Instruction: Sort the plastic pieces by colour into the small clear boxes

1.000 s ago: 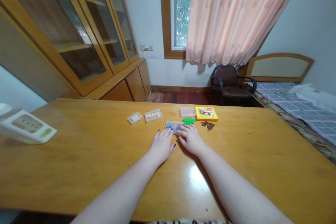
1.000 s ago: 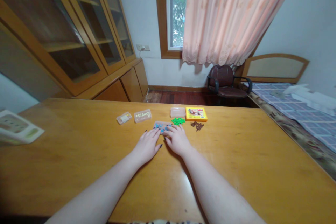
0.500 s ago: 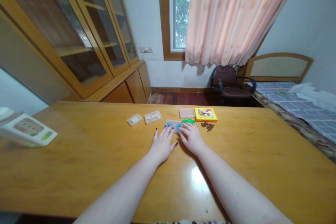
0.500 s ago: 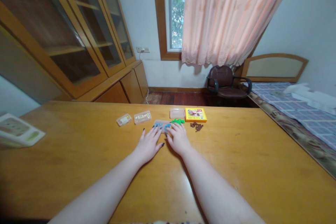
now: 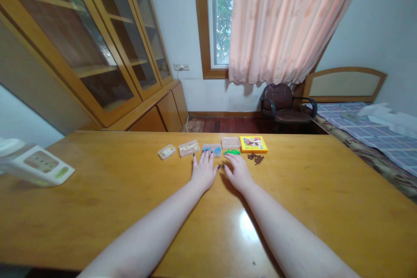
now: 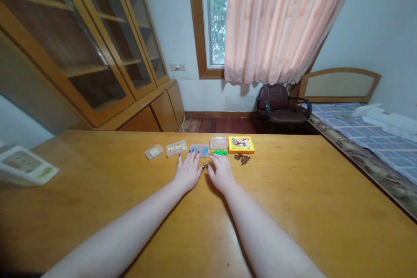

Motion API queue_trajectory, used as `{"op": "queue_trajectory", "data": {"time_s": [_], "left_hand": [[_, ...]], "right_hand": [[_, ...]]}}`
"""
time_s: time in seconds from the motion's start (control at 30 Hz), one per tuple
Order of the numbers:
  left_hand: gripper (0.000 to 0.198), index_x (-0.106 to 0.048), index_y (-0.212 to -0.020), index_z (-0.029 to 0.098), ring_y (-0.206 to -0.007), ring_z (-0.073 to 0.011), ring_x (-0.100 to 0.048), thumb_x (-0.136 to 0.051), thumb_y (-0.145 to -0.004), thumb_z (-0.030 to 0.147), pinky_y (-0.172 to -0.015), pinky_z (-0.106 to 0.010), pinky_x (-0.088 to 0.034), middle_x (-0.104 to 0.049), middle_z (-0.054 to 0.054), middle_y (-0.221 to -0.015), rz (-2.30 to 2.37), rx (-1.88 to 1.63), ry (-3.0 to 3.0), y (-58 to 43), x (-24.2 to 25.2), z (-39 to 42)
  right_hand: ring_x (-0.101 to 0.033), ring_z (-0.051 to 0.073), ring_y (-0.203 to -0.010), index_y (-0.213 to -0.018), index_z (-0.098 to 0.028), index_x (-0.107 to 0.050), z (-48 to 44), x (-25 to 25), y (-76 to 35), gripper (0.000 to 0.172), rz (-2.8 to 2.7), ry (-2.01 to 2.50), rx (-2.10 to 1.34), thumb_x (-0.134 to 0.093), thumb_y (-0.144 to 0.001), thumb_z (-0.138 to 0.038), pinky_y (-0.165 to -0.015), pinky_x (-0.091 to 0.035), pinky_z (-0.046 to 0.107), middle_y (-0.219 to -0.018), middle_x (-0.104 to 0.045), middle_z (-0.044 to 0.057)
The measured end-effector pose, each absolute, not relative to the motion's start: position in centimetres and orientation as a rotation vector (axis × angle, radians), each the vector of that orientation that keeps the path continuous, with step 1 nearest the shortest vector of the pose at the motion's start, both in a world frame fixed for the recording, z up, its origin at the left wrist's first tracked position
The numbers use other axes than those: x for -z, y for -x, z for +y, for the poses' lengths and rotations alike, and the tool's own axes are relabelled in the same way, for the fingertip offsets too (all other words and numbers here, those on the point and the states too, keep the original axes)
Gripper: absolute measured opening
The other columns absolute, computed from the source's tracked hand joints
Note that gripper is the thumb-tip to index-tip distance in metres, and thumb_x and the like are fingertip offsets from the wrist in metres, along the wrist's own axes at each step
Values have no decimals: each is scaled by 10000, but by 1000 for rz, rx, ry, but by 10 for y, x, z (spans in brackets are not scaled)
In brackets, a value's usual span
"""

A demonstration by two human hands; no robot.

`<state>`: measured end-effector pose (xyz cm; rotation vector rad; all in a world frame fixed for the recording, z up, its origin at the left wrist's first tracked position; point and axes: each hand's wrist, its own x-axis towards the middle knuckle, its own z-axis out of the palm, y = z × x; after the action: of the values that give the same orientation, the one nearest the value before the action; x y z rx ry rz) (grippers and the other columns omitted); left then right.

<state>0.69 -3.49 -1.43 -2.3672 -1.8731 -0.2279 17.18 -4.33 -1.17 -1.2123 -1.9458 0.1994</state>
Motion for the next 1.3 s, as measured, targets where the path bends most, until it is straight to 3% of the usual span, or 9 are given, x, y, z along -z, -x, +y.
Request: {"op": "queue_trajectory", "data": {"time_s": [0.3,0.5,0.73,0.97,1.13,1.3], "left_hand": [[647,-352,-1367,56,-1349,-344,-221,-304,-884,484,-1076,-598,-55,-321,-222,-1433,-1959,217,2259,-23,-1,18],[606,-264,-1423,179,-1378,-270,-175,-344,-878,433,-1116,-517,-75,-171,-98,-1518,-1735,352,2491,-54,-4,33],[550,-293,-1408,251,-1375,-251,-193,-283,-898,457,-1105,-550,-68,-276,-54,-1488,-1680,271,2679,-73,2,42],[599,-294,-1405,246,-1366,-267,-201,-332,-871,514,-1101,-553,-62,-273,-71,-1487,-1697,282,2665,-72,3,28],[611,-293,-1401,253,-1369,-266,-195,-382,-852,506,-1097,-555,-109,-281,-65,-1484,-1662,291,2677,-68,4,13],[622,-268,-1412,264,-1383,-261,-161,-377,-855,519,-1102,-545,-135,-241,-46,-1501,-1683,279,2701,-60,3,-6]], "right_hand": [[-562,218,-995,-1104,-142,-569,-36,12,-178,327,-1500,1230,-344,-485,-822,-283,-926,-430,392,-1060,-615,124],[-565,217,-975,-1082,-143,-552,-25,20,-188,325,-1157,1232,-428,-478,-818,-316,-902,-436,400,-1071,-608,128],[-557,215,-1042,-1120,-138,-519,-15,32,-195,365,-975,1222,-506,-430,-834,-348,-929,-426,399,-1138,-583,150],[-561,212,-1038,-1145,-144,-517,-13,31,-194,391,-925,1247,-570,-416,-825,-345,-898,-446,372,-1124,-586,138],[-607,190,-810,-1071,-139,-521,-8,37,-195,352,-903,1253,-644,-377,-820,-340,-758,-486,339,-881,-608,93],[-571,159,-666,-823,-182,-510,-5,36,-198,246,-840,1215,-711,-361,-819,-378,-672,-483,300,-693,-563,22]]}}
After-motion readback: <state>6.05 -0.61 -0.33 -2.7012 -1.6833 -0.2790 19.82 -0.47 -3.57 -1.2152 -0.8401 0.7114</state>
